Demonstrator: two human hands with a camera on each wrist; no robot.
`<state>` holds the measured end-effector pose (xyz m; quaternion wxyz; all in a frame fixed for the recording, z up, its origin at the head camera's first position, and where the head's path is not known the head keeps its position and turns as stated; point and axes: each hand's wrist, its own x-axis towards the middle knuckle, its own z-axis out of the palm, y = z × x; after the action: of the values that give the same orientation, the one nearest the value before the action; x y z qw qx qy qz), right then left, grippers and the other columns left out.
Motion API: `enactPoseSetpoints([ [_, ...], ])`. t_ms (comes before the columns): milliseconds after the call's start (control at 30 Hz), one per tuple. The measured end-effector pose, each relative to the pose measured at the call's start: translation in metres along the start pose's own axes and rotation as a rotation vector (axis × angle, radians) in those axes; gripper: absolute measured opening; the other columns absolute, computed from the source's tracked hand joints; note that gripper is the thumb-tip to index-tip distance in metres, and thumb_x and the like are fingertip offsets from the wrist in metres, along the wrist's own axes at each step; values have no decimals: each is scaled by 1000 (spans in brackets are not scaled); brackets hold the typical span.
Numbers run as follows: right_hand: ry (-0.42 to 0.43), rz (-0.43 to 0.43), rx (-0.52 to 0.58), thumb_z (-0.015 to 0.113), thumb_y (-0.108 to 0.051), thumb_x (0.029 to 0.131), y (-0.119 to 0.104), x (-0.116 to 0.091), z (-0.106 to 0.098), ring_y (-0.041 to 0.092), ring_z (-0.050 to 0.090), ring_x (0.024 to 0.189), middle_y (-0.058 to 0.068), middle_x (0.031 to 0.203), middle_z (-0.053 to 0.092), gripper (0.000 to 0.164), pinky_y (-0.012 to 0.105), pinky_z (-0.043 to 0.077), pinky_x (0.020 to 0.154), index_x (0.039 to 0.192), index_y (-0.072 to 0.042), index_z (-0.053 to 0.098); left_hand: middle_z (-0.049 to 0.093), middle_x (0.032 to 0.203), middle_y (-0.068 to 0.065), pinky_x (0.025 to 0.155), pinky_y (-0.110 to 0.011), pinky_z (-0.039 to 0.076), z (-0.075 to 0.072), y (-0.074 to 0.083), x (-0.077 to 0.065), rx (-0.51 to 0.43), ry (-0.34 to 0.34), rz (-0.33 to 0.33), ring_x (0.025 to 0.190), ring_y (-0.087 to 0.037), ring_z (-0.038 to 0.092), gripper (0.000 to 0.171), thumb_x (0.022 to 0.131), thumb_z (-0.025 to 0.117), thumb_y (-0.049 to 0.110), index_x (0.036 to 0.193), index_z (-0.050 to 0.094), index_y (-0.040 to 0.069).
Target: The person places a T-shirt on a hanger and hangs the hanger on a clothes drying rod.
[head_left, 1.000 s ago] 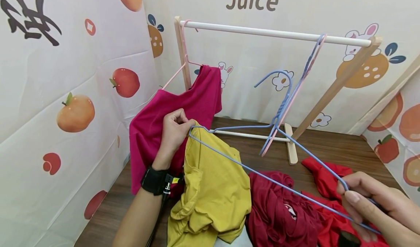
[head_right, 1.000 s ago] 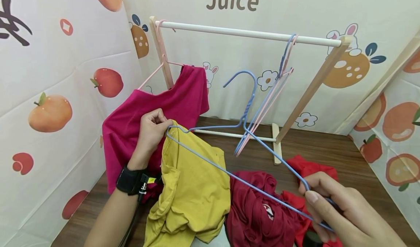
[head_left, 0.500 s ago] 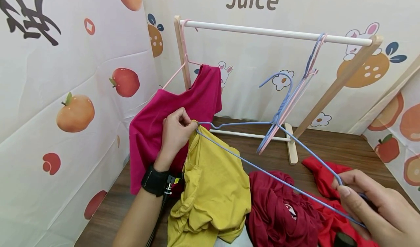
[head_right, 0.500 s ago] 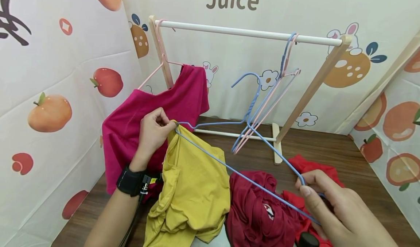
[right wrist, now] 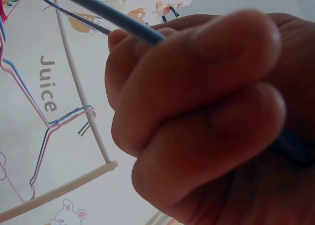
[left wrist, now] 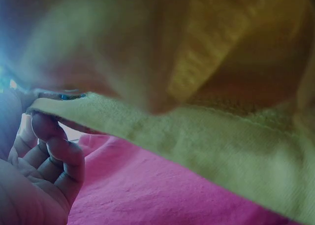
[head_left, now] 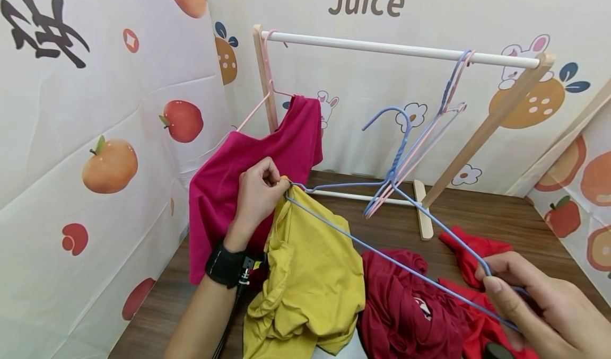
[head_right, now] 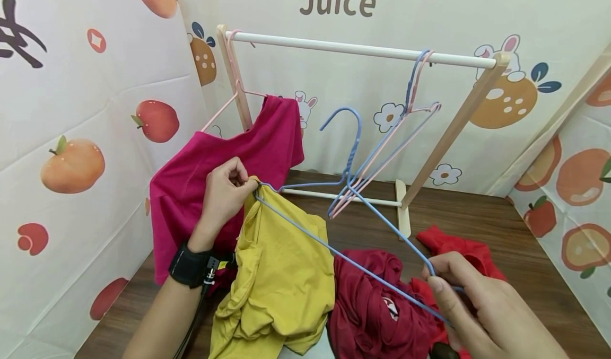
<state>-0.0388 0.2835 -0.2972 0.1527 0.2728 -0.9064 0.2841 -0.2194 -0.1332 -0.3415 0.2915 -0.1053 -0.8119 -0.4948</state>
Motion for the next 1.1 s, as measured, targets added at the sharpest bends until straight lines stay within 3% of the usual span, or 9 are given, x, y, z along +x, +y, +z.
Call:
enactPoseSetpoints([
  [300, 21, -38, -47, 64, 14, 90, -8, 2, 4, -15, 38, 49, -26, 63, 41, 47, 7, 29, 48, 114, -25, 54, 46, 55, 0, 49, -23, 34, 3, 7, -5, -18, -53, 75, 51, -14, 43, 23, 81, 66, 3, 69, 49, 13],
  [633, -40, -38, -72, 69, 9, 90, -14, 7, 5, -11, 44, 52, -26, 69, 44, 50, 7, 31, 52, 113, -32, 52, 44, 57, 1, 50, -21, 34, 6, 23, -12, -69, -130, 160, 51, -13, 43, 22, 82, 65, 0, 71, 48, 10],
  [767, -52, 11, -97, 71, 4, 91, -15, 6, 4, -9, 46, 53, -27, 67, 45, 53, 8, 32, 52, 113, -39, 50, 44, 58, 1, 50, -21, 34, 6, 28, -13, -85, -143, 177, 51, -13, 42, 20, 82, 64, 0, 72, 50, 10],
  [1100, -88, -17, -115, 71, 1, 92, -11, 11, 7, -9, 49, 62, -27, 73, 47, 48, 11, 32, 56, 112, -38, 52, 37, 58, 2, 49, -21, 32, 7, 35, -17, -140, -168, 216, 51, -11, 37, 20, 81, 62, -2, 74, 49, 11],
])
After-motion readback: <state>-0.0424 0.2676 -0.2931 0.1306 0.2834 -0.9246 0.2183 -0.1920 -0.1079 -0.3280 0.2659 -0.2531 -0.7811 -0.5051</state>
